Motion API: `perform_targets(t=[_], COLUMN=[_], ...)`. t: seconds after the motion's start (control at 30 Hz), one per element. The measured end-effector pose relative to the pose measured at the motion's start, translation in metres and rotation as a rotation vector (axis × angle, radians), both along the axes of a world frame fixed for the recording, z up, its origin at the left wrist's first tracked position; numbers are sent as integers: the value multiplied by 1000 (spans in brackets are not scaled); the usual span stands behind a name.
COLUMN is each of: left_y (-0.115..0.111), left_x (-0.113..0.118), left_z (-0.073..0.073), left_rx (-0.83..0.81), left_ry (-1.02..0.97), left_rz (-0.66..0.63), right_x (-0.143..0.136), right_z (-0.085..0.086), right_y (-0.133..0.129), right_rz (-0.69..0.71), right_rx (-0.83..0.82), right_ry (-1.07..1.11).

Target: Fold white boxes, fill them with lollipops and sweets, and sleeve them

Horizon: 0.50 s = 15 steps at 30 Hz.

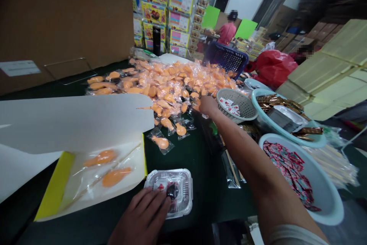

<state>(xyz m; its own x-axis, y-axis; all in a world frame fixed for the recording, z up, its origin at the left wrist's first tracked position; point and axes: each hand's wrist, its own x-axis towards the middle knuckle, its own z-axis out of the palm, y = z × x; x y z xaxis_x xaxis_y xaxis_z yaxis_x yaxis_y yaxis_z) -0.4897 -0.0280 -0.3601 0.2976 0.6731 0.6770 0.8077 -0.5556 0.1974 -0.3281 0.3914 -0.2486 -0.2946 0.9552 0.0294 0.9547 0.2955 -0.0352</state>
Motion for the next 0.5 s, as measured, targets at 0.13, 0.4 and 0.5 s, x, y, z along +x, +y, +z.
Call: perform_targets(t=[0.13, 0.4, 0.5], left_y=[-3, -1, 0], left_x=[1, 4, 3], left_z=[0, 8, 1], left_rx=[-48, -35, 7], left_ry=[12, -29, 1], left_rz=[7, 43, 48], right_x=[6, 17, 22], right_z=[11, 34, 55], right_y=[-20, -41, -12], right_rz=[34, 137, 60], right_rx=[4, -57, 105], right_ry=[246, 379, 288])
